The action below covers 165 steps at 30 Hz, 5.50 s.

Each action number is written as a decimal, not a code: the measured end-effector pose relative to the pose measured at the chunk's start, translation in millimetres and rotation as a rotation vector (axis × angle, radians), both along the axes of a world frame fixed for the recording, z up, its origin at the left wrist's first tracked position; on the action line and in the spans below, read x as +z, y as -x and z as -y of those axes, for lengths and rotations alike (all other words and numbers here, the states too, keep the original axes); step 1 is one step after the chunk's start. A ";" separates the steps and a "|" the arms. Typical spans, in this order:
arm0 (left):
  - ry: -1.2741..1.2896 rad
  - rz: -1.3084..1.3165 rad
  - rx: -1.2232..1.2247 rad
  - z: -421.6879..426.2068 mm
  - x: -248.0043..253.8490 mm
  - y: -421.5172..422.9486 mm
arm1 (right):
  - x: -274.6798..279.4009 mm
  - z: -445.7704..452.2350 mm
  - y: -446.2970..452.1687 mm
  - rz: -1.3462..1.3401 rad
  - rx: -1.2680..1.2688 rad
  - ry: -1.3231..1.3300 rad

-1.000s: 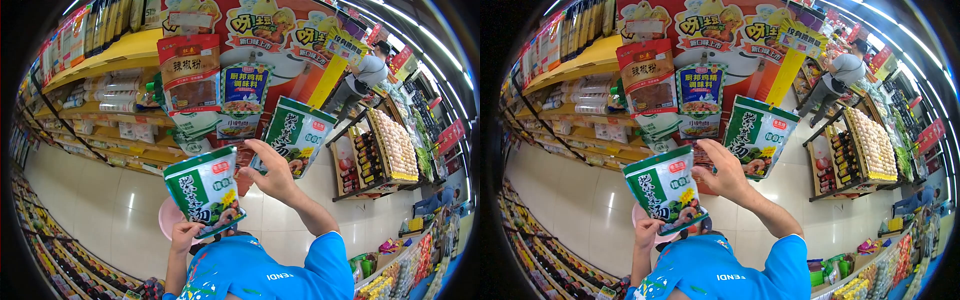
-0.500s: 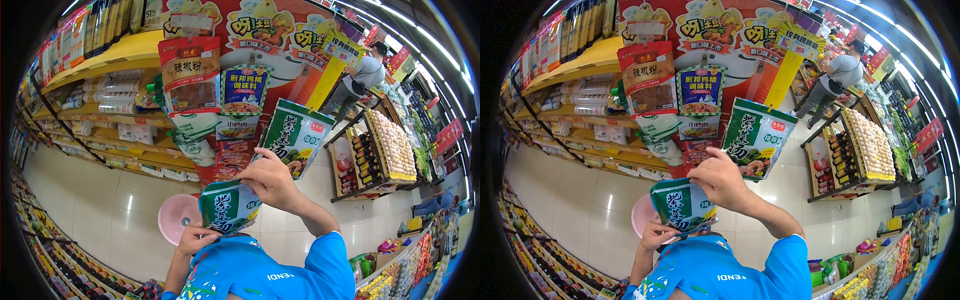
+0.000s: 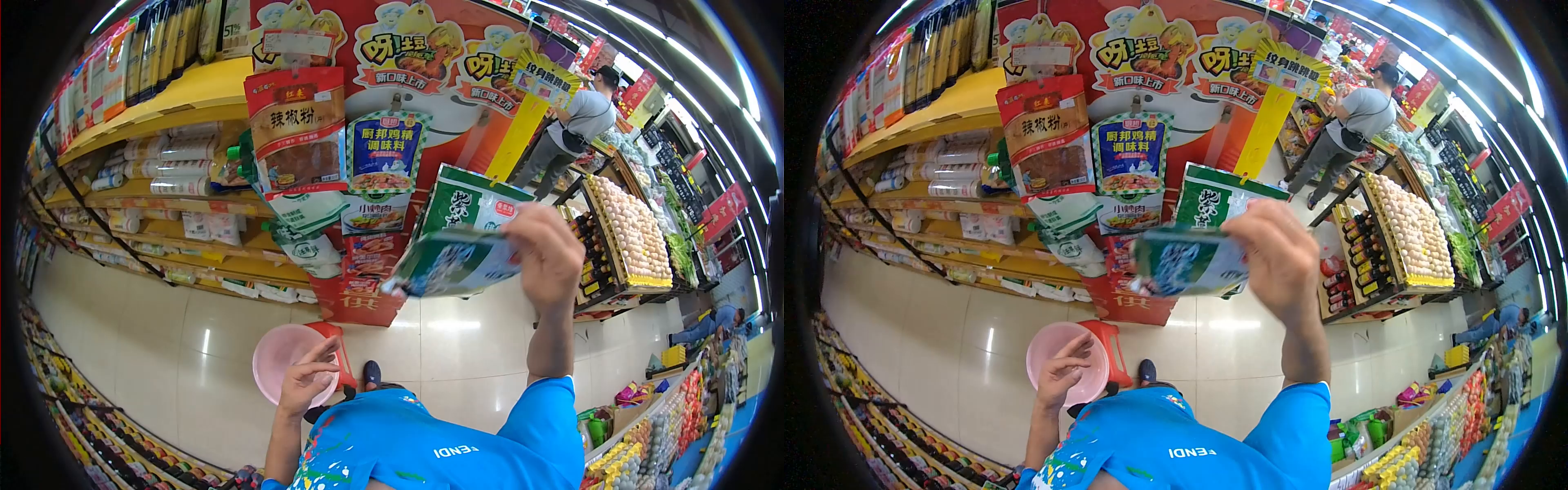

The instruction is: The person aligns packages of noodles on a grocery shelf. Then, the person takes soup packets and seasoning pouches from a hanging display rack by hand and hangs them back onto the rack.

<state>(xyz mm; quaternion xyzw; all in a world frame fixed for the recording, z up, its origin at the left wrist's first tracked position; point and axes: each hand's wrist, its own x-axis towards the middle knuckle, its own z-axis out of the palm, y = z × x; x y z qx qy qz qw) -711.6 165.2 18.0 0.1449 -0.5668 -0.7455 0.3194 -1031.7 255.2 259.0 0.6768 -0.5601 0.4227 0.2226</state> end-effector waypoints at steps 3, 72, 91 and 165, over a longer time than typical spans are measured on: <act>-0.080 0.031 0.051 0.5 -13.0 -6.0 | 11.9 3.2 23.0 0.010 -0.124 -0.022; -0.999 0.801 0.727 -100.3 -309.5 -177.9 | -50.9 78.4 120.6 -0.085 -0.392 0.177; -0.990 0.789 0.705 -100.3 -317.0 -179.0 | -34.0 79.9 121.3 -0.163 -0.391 0.203; -0.978 0.772 0.931 -73.4 -265.9 -199.7 | -111.0 59.4 41.0 -0.033 -0.582 0.060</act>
